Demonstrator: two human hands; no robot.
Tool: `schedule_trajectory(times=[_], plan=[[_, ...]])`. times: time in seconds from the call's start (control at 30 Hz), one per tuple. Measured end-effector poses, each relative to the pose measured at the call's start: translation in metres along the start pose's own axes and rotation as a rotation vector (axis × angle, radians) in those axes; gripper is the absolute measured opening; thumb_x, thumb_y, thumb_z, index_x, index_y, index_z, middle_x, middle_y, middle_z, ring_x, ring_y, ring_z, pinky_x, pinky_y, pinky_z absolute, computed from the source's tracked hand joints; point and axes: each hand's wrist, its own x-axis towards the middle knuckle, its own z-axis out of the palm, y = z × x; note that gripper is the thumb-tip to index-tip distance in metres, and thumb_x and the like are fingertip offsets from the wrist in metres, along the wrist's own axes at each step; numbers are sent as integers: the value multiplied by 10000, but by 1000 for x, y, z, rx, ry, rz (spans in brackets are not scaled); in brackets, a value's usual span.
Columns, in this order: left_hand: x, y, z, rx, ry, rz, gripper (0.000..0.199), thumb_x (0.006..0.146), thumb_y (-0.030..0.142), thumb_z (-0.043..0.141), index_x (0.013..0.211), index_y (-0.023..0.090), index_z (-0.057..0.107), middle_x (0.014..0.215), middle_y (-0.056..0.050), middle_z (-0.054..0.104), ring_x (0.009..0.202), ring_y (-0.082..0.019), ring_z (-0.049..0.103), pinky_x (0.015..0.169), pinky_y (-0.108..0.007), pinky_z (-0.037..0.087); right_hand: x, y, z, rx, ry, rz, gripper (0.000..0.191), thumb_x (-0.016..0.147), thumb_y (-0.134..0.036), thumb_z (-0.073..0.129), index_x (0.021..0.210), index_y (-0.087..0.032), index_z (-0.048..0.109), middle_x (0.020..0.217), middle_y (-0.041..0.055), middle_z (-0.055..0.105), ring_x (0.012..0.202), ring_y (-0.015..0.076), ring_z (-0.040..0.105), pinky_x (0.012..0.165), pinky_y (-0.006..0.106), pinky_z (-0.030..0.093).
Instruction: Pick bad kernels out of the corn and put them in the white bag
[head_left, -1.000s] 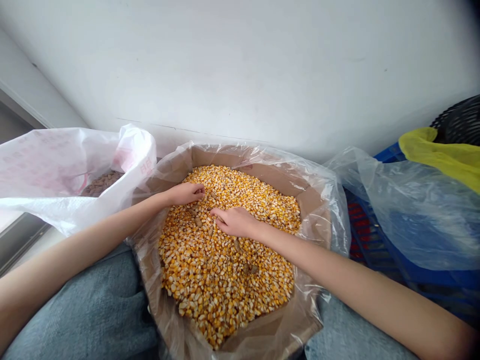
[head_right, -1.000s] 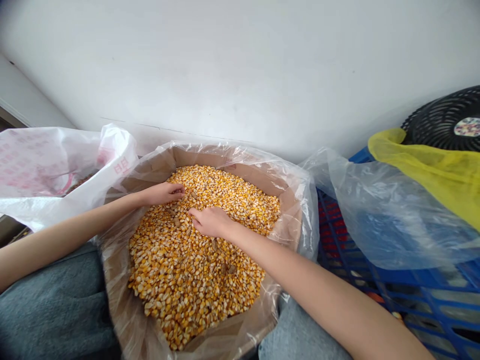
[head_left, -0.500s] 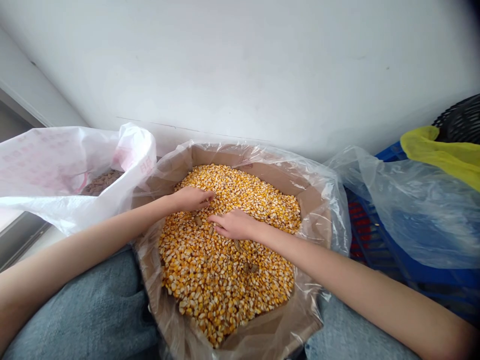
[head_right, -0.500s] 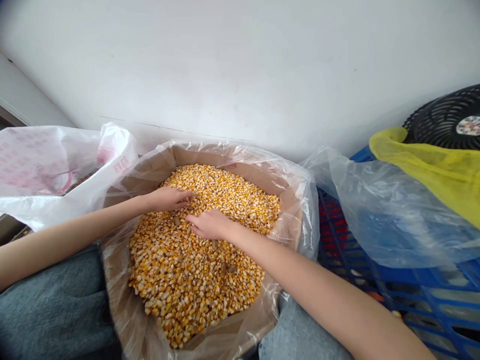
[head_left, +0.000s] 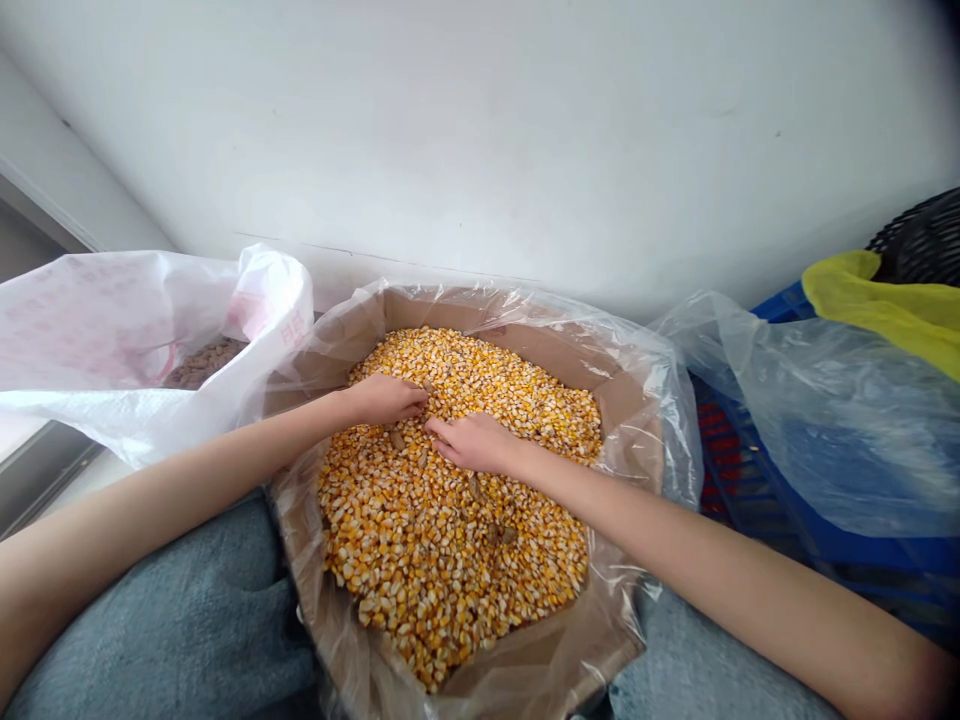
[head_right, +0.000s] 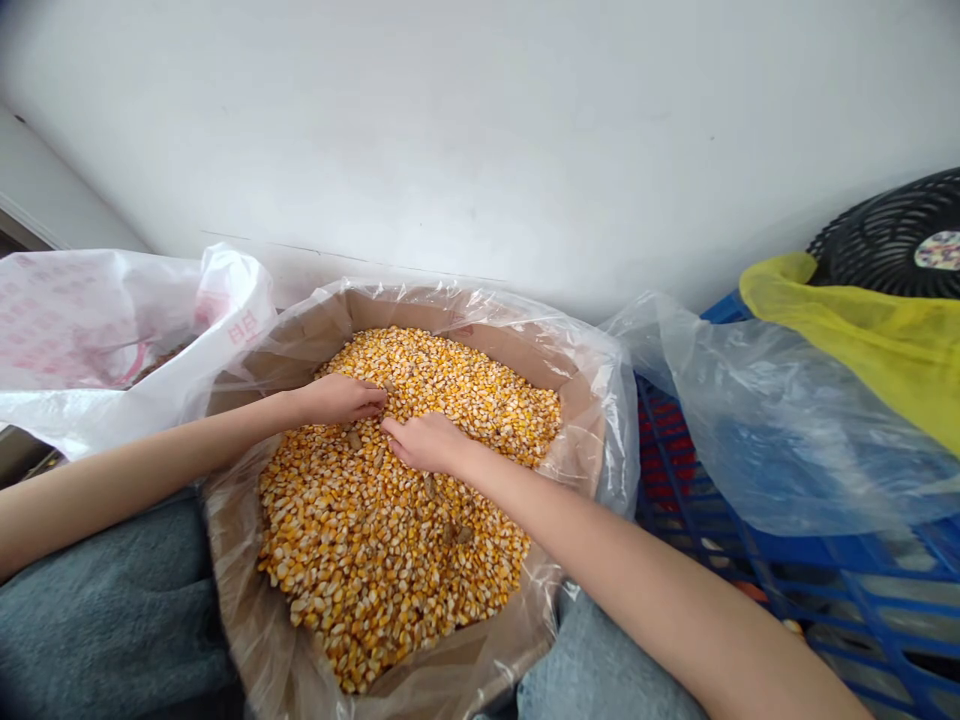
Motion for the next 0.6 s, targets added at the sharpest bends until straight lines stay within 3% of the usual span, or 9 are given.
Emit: schedule_trajectory(times=[0.2,0.43,0.6], plan=[[-1,-5,-3,-133,4,-16,290,808,373,296,898,223,527,801,-20,610,671,-144,545,545,-214,331,0,0,2,1,-1,3,326,835,-359,224,1056,-203,404,803,93,629,685,195,579,611,281,380],[1,5,0,2,-17,-2,308,808,393,300,962,245,522,867,-36,614,687,-160,558,560,-224,348,0,3,4,0,19,-28,328,835,-350,214,1054,-215,418,831,79,627,704,194,579,619,279,383],[0,5,-2,-47,-42,20,308,811,390,296,964,250,523,885,-25,617,720,-162,561,576,-226,357,-2,2,3,-11,24,-30,341,835,-345,215,1094,-222,400,820,79,628,700,206,582,610,285,389]])
